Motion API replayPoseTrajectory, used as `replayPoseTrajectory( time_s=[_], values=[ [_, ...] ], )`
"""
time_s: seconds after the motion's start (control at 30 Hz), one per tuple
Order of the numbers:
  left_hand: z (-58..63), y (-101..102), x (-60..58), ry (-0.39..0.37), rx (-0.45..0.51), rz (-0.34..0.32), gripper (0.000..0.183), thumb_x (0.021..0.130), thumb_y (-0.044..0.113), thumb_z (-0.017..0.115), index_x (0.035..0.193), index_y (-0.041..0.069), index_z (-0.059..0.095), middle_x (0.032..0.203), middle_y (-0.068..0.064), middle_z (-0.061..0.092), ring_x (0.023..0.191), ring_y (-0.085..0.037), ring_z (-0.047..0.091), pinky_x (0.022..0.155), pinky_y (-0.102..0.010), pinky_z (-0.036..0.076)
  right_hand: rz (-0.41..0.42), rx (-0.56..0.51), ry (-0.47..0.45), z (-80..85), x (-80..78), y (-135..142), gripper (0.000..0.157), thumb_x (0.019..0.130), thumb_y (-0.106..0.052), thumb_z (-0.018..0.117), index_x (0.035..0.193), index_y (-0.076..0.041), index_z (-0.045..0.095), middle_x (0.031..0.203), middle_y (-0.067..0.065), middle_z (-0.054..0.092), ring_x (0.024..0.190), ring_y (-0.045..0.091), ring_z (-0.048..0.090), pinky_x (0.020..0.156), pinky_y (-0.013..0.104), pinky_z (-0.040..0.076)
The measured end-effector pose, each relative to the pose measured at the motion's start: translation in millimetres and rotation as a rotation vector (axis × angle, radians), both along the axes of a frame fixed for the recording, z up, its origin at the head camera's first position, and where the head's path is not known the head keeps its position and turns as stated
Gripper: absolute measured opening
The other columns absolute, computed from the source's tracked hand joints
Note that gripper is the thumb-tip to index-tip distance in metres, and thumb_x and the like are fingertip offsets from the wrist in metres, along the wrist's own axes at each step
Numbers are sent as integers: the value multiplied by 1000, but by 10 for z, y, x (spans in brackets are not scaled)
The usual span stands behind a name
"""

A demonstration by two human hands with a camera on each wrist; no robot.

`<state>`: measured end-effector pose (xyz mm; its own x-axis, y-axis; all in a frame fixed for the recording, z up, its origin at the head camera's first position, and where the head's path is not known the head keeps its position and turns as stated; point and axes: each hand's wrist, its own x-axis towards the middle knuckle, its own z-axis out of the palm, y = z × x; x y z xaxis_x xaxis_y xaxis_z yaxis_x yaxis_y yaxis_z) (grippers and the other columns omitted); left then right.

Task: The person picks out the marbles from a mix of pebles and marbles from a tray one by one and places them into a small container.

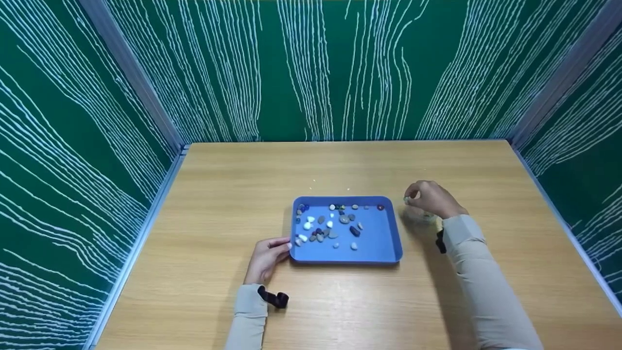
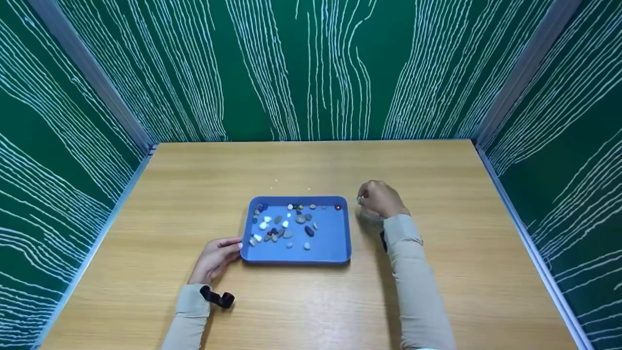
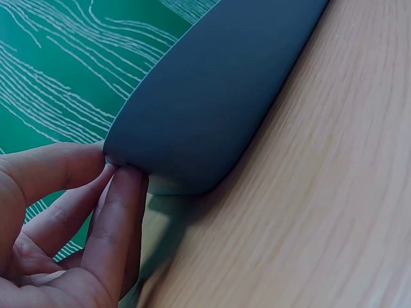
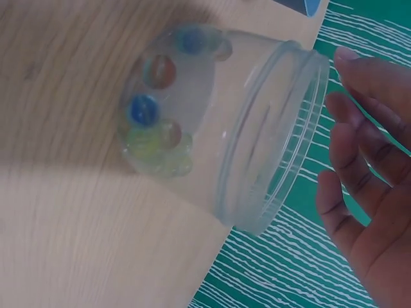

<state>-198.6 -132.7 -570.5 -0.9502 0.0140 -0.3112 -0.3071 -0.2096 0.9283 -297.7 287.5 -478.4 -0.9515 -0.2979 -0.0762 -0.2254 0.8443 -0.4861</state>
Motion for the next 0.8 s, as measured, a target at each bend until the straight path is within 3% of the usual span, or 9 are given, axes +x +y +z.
replayPoseTrajectory(
  time_s=[0.57,0.8],
  values=[
    [-17,-1,3,9,22,4,36,84,-9,63,117,-21,56,101,-15,68,95,-18,66,92,-33,55,-41,28,-24,-14,16,169,18,89,-8,63,104,0,68,99,18,65,88,28,58,75,42,54],
    [7,12,7,7,13,0,36,85,-7,63,117,-21,55,97,-12,69,89,-16,66,85,-30,57,-12,31,16,-7,32,191,17,89,-6,61,102,2,69,97,19,66,87,30,60,74,46,53]
  ],
)
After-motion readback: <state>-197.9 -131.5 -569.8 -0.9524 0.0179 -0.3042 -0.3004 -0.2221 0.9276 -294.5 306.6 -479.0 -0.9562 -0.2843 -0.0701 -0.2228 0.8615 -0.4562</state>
